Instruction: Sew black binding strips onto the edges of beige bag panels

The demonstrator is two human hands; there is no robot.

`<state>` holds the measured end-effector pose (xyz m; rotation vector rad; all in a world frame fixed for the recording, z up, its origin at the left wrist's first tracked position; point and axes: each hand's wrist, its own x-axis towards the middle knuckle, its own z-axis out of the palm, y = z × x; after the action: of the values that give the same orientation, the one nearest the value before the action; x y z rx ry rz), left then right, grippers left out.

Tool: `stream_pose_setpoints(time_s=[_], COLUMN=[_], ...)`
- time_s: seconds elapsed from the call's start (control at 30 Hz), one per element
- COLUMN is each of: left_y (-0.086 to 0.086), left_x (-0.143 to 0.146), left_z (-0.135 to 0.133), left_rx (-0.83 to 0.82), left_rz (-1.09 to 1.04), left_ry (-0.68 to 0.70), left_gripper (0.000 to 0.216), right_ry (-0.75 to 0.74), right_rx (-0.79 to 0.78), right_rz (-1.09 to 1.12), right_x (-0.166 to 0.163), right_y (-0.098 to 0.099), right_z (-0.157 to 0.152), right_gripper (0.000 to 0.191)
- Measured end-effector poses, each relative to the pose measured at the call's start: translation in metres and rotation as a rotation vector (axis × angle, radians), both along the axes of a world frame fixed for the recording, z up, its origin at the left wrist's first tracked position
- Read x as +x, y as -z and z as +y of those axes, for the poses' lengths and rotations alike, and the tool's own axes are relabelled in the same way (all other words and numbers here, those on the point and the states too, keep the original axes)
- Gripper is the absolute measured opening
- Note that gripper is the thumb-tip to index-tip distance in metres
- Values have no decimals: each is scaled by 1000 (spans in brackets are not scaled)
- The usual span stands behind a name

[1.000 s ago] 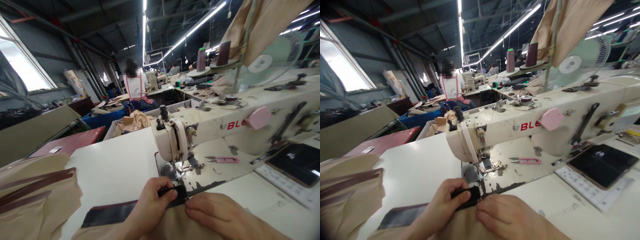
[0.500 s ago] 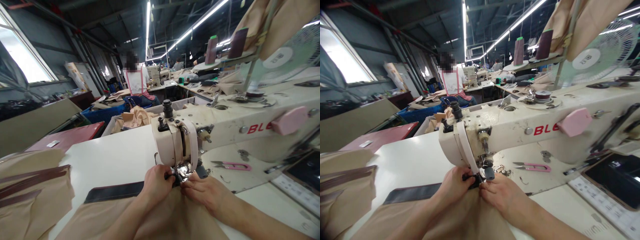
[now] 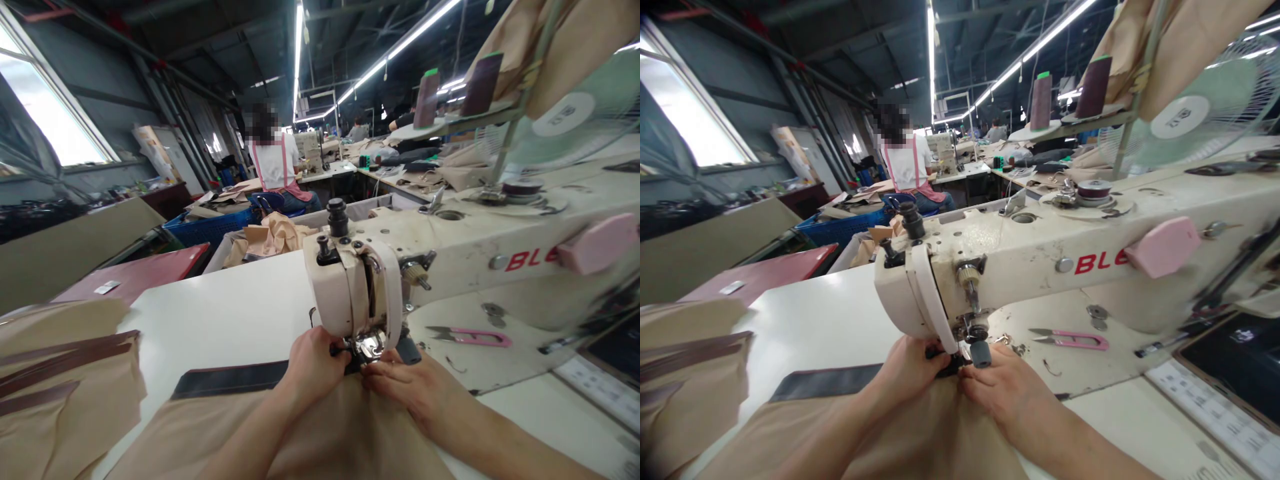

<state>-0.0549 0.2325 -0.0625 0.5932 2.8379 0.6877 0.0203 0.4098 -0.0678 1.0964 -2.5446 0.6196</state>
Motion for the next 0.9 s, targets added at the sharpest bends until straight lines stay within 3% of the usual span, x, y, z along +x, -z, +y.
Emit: stream_pose_setpoints(time_s=[0.13,0.23,0.37,0.47,0.53,0.6,0.77,0.9], left_y=[-3,-9,-3,9,13,13,2,-1], left_x=[-4,11,58,78,74,61,43,85], left_z=[2,-4,-43,-82,-99,-107,-104,-76], left_rx=[-6,-10,-75,-283,-382,-411,-401,-181], left_rz=[14,62,452,536,450,364,312,535], left_ry=[1,6,47,177,188,222,268,232], left_gripper=[9,12,38,60,60,56,54,61], right_ry=[6,24,175,266,333,395,419,417], right_rx=[-28,-59,-137,-413,-696,-868,-878,-923], right_rz=[-29,-61,-179,-689,-1120,-1310,-1292,-1242], right_x=[-1,-1,17,43,60,71,76,74], right_y=[2,0,-5,-6,-3,1,1,-3], right_z=[-1,-2,2,4,1,-4,-15,-13], right_gripper=[35,33,33,31,36,48,41,33])
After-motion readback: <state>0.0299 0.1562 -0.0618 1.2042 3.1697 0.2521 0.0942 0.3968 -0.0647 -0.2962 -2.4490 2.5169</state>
